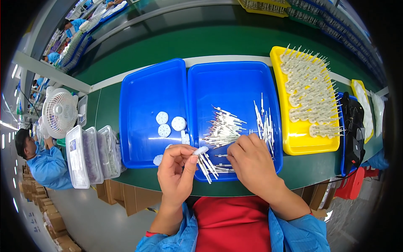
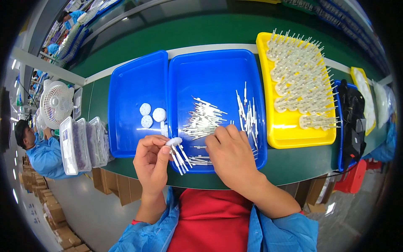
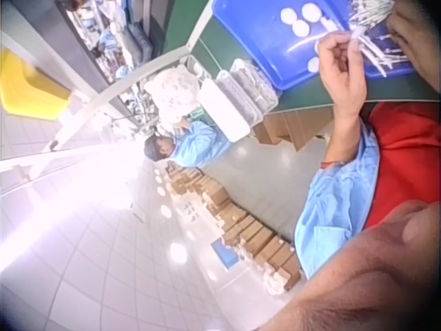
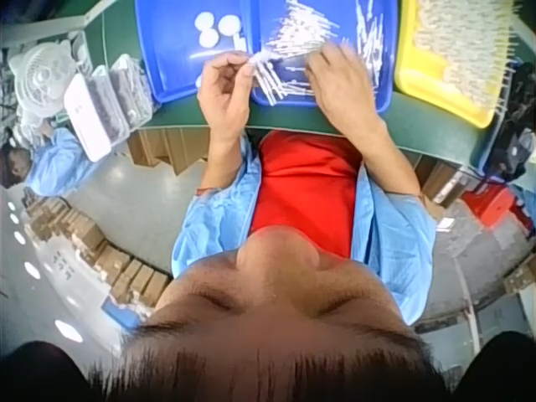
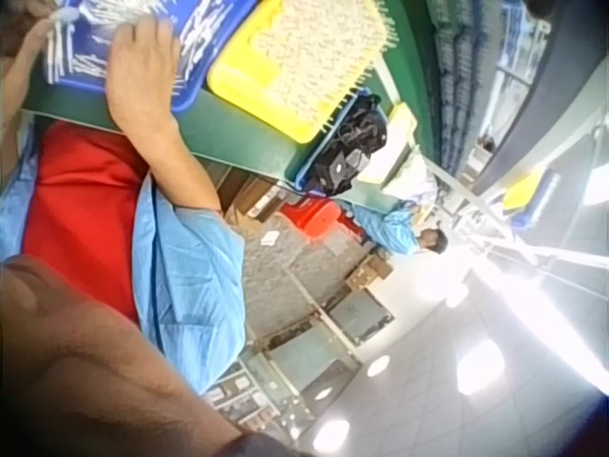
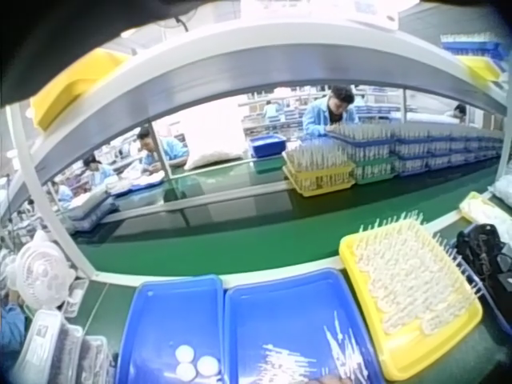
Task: The person assembles plastic components by picking up circular plastic bases from a tray and inserting thin tube stems into them by hand.
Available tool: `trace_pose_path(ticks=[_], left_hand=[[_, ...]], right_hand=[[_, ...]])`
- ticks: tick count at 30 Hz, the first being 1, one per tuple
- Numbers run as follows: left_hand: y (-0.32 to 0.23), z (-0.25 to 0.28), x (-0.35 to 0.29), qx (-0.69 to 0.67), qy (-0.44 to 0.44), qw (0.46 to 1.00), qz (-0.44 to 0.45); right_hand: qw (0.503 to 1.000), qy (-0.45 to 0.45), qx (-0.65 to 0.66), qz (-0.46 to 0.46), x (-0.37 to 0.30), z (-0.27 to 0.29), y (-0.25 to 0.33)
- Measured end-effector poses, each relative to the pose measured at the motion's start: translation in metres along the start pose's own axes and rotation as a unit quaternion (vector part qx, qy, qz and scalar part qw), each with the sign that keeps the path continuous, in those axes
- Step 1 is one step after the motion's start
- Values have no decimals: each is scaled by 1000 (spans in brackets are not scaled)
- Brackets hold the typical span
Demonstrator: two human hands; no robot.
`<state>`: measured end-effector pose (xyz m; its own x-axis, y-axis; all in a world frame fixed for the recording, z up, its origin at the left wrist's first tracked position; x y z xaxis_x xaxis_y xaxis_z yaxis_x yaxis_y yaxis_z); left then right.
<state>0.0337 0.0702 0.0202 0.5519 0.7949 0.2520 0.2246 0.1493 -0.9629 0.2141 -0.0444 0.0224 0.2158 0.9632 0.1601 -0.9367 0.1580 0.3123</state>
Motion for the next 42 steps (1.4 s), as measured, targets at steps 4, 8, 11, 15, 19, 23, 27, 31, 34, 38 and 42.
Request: trace_pose_path(ticks=[4,8,11,15,19,23,27,31,34,38,42], left_hand=[[4,0,0,-34,-25,996,74],[11,-1,-1,-58,-2,994,89],[8,-2,1,-65,1,994,90],[8,-2,-1,-67,3,993,93],[7,-5,-1,-58,11,994,95],[8,-6,-2,-76,31,992,100],[10,-6,-4,-85,25,991,101],[8,-8,-3,-97,38,990,100],[9,-10,-3,-108,37,988,100],[7,-13,-3,-104,42,988,106],[11,-11,-3,-92,46,990,98]], right_hand=[[997,-33,68,-8,2,9,-2],[969,-80,234,-22,4,26,0],[967,-84,240,-24,4,28,-2],[962,-102,250,-31,2,33,-2],[952,-142,269,11,4,45,6],[957,-159,243,26,6,40,8],[962,-142,229,32,3,37,6],[957,-122,262,30,3,36,4],[951,-132,278,20,2,35,2],[957,-132,259,5,0,36,-1],[956,-110,271,0,1,36,-1]])
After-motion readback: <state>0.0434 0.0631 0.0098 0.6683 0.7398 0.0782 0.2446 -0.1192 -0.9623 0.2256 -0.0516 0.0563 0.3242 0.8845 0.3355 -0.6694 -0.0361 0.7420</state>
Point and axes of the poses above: each hand's wrist, its own x-axis towards the middle knuckle, its own z-axis out of the back of the hand, y = z × x, the point moved 7 cm from there along x, towards the middle knuckle, and after that the axes turned 9 degrees about -x, right-handed, at the moved point
